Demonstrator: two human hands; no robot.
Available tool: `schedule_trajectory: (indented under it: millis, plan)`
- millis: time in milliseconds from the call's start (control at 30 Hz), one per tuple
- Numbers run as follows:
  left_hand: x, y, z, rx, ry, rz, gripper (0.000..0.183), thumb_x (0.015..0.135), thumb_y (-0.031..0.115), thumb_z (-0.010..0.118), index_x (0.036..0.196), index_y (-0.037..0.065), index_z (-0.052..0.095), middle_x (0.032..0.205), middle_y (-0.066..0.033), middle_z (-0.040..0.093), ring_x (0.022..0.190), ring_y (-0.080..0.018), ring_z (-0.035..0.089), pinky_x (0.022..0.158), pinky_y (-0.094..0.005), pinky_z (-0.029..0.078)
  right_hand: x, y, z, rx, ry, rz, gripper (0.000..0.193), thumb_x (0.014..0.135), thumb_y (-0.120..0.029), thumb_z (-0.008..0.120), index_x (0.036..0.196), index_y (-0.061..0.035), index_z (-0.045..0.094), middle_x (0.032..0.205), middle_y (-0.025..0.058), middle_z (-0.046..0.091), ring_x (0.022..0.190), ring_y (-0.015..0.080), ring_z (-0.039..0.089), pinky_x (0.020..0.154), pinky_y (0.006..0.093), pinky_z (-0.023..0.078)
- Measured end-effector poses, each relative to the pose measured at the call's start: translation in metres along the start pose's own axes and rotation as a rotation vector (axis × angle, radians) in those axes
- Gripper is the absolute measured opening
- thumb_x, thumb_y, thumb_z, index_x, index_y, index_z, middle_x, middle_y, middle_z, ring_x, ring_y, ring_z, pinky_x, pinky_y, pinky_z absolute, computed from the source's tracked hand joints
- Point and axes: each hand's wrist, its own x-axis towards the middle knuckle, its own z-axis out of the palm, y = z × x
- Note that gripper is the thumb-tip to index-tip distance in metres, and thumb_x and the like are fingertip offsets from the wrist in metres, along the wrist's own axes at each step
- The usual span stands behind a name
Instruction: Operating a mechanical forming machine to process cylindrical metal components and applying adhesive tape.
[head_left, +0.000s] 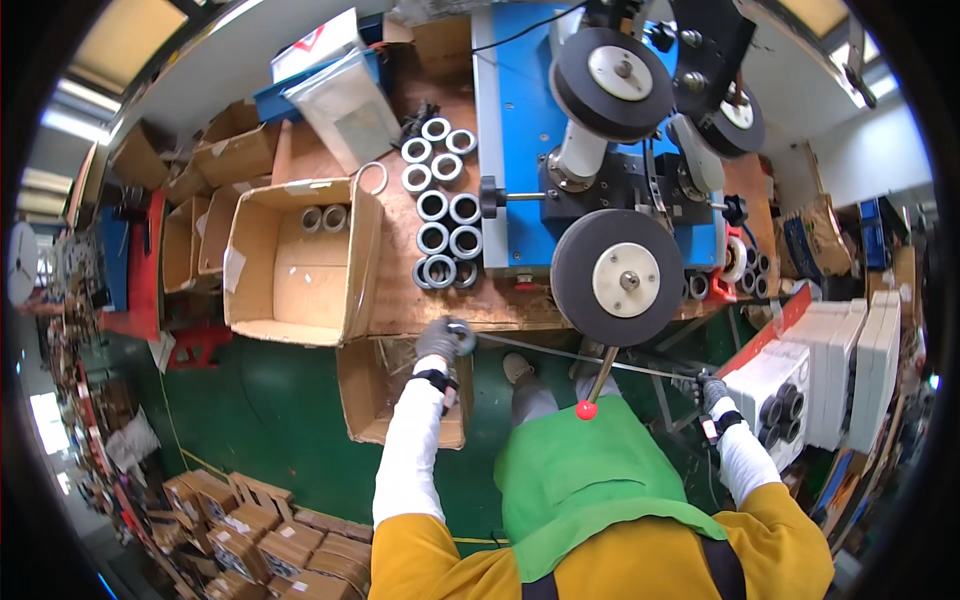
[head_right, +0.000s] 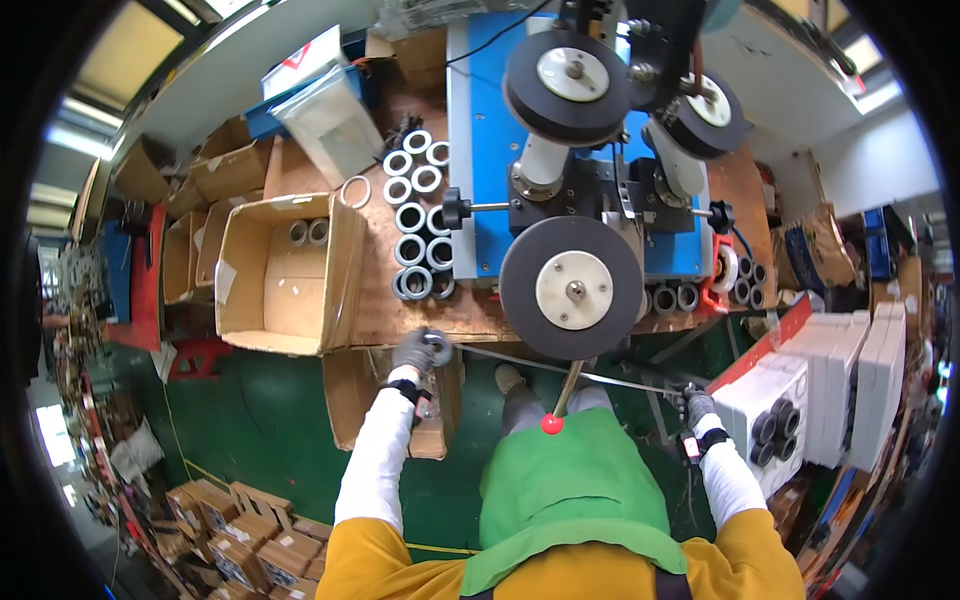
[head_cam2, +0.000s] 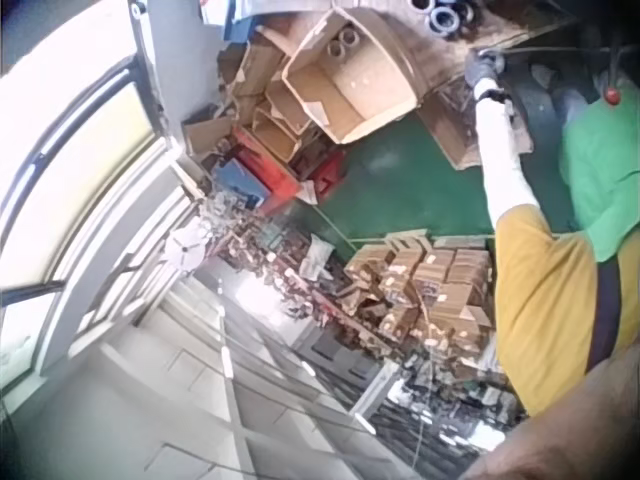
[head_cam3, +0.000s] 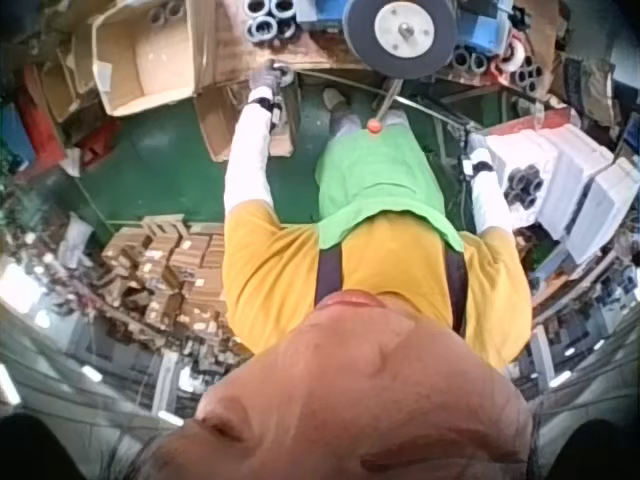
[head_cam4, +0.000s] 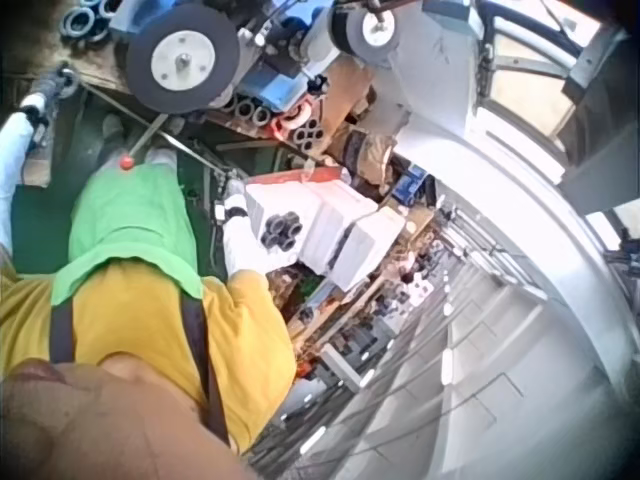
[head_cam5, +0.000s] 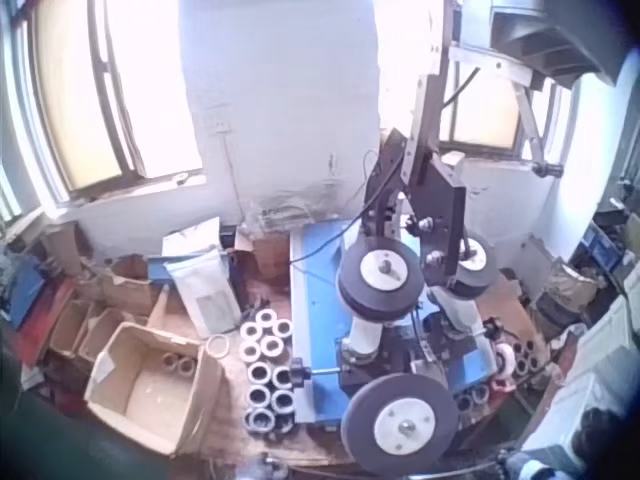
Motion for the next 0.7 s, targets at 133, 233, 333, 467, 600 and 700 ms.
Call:
schedule_trajectory:
  millis: [133, 233, 333, 467, 600, 700]
  plan:
    - [0.031, -0.009, -0.020, 0.053, 0.161, -0.093, 0.017, 0.073, 0.017, 0.056, 0.087, 0.008, 0.060, 0.090, -0.0144, 0.060, 0.083, -0.0307, 0.057, 0.071, -0.0387, 0.044, -0.048, 0.010, 0.006, 0.080, -0.156, -0.051, 0.019, 0.089, -0.023, 0.042, 0.081, -0.0101, 0.054, 0.051, -0.0015, 0.046, 0.037, 0.0107, 0.038, 0.032, 0.0250, 0.030]
    - [0.043, -0.032, -0.013, -0.086, 0.209, -0.048, 0.019, 0.073, 0.015, 0.055, 0.087, 0.003, 0.060, 0.086, -0.0168, 0.060, 0.079, -0.0308, 0.057, 0.068, -0.0392, 0.044, -0.052, 0.023, 0.003, -0.130, -0.103, -0.121, 0.027, 0.088, -0.023, 0.043, 0.070, -0.0073, 0.056, 0.050, 0.0017, 0.049, 0.036, 0.0120, 0.043, 0.032, 0.0267, 0.034]
    - [0.047, -0.066, -0.009, -0.086, 0.236, -0.014, 0.014, 0.074, 0.012, 0.055, 0.079, 0.000, 0.059, 0.078, -0.0157, 0.061, 0.067, -0.0266, 0.055, 0.060, -0.0382, 0.044, -0.076, 0.008, -0.008, -0.643, -0.085, -0.078, 0.032, 0.081, -0.032, 0.051, 0.066, -0.0053, 0.061, 0.056, 0.0060, 0.058, 0.039, 0.0153, 0.052, 0.036, 0.0285, 0.044]
    - [0.033, -0.066, -0.010, 0.003, 0.376, -0.033, 0.029, 0.076, 0.025, 0.060, 0.082, -0.003, 0.059, 0.076, -0.0170, 0.060, 0.066, -0.0271, 0.053, 0.061, -0.0387, 0.043, -0.124, -0.005, -0.052, -0.947, -0.155, -0.238, 0.028, 0.076, -0.034, 0.056, 0.073, -0.0066, 0.064, 0.064, 0.0061, 0.060, 0.051, 0.0199, 0.057, 0.054, 0.0344, 0.047]
    - [0.027, -0.144, -0.005, -0.429, 0.206, -0.267, 0.028, 0.075, 0.023, 0.061, 0.089, -0.002, 0.059, 0.081, -0.0124, 0.061, 0.071, -0.0257, 0.052, 0.066, -0.0368, 0.042, -0.138, -0.005, -0.118, -0.535, 0.145, -0.864, 0.023, 0.073, -0.024, 0.058, 0.089, -0.0077, 0.062, 0.070, 0.0102, 0.061, 0.063, 0.0212, 0.059, 0.063, 0.0350, 0.048]
    - [0.001, -0.132, -0.001, -0.780, 0.195, -0.480, 0.023, 0.076, 0.023, 0.056, 0.089, 0.004, 0.058, 0.080, -0.0071, 0.059, 0.068, -0.0222, 0.053, 0.061, -0.0368, 0.043, -0.128, -0.011, -0.186, -0.750, 0.610, -0.795, 0.046, 0.067, -0.038, 0.060, 0.102, -0.0073, 0.057, 0.089, 0.0161, 0.058, 0.086, 0.0296, 0.055, 0.077, 0.0407, 0.042]
